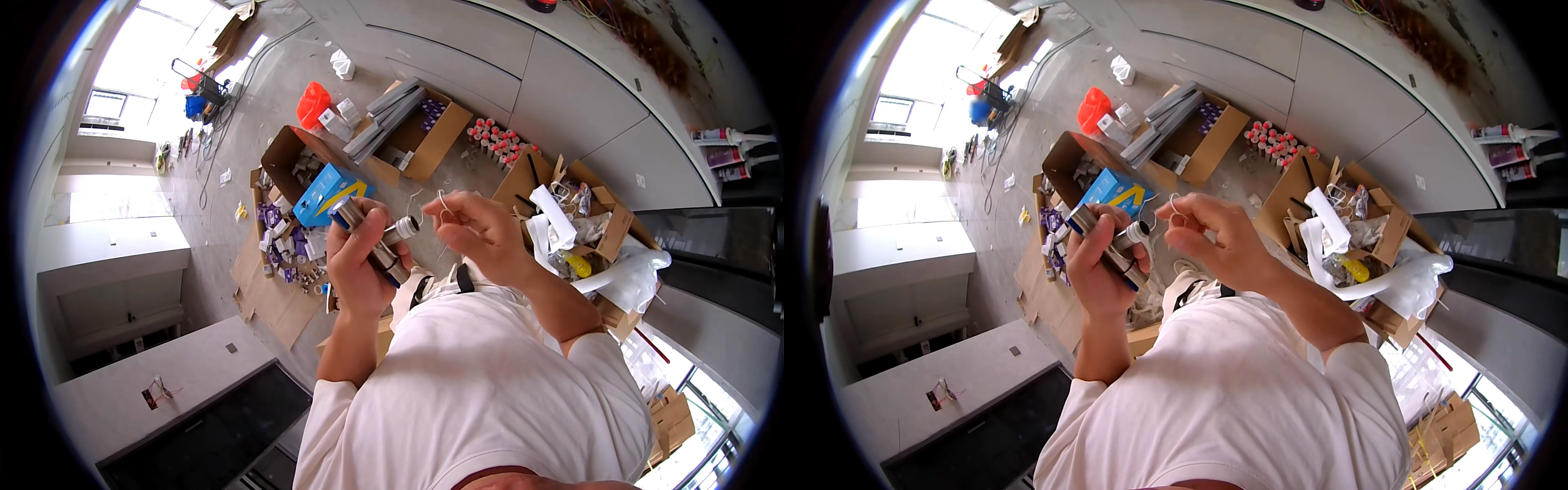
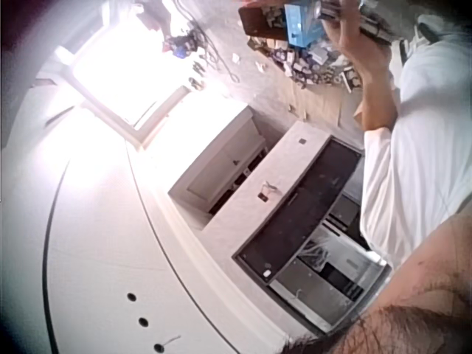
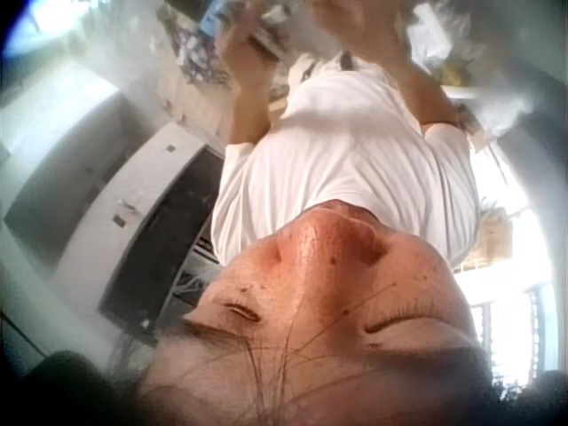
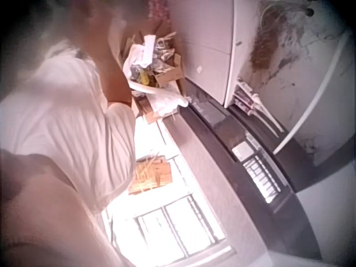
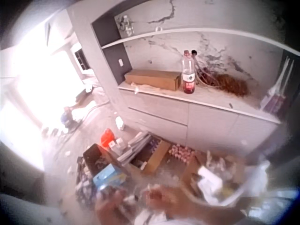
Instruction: The person sits on the floor and installs a plumbing fixture by screwing a metal pipe into a wall outlet. They then wrap the threads of the pipe with blue sealing tape to ensure a watertight seal.
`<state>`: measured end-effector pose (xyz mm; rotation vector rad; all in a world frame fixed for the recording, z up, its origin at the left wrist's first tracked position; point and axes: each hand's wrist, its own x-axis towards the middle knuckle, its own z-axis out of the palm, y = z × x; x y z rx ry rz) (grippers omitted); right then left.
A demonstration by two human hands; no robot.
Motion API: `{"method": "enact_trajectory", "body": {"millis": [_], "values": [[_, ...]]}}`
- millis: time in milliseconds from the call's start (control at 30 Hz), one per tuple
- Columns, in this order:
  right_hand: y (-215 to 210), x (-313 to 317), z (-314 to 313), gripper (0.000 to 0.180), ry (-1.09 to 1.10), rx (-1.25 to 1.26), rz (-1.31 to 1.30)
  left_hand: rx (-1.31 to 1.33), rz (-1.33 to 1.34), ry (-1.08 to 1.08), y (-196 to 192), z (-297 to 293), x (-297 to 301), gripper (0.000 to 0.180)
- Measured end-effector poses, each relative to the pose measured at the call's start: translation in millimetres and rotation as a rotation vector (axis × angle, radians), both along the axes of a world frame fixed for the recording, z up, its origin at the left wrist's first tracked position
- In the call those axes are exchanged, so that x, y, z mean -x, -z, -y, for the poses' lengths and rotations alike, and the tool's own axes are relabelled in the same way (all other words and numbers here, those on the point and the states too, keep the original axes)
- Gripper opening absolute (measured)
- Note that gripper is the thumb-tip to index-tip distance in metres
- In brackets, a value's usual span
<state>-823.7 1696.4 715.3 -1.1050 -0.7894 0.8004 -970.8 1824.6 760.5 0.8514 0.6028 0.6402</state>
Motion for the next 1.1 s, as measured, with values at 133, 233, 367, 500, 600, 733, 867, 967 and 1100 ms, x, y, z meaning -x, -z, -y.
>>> {"method": "enact_trajectory", "body": {"millis": [133,233,367,500,600,733,867,967,1100], "values": [[0,2,-6,0.017,0.048,-0.098,0.242,0.009,-0.007,0.026,-3,5,-3,0.018],[8,-4,-6,0.013,-0.026,-0.188,0.24,0.045,0.141,0.139,-2,1,-4,0.02],[5,-8,-6,0.01,-0.052,-0.232,0.215,0.13,0.194,0.229,0,2,-4,0.018],[10,-17,-7,0.007,-0.017,-0.134,0.33,0.005,-0.037,0.329,-4,-3,2,0.016],[7,-17,-3,0.007,-0.085,-0.139,0.237,-0.189,-0.265,0.273,-7,1,3,0.019],[5,-5,2,0.006,-0.228,-0.168,-0.059,-0.308,-0.318,0.149,-2,1,6,0.018],[16,0,7,0.007,-0.318,-0.186,-0.264,-0.269,-0.235,0.01,1,7,5,0.016],[27,5,5,0.009,-0.254,-0.245,-0.262,-0.192,-0.113,-0.003,-5,10,6,0.016],[32,-9,1,0.012,-0.09,-0.247,-0.199,-0.215,-0.11,0.054,-4,10,12,0.017]]}}
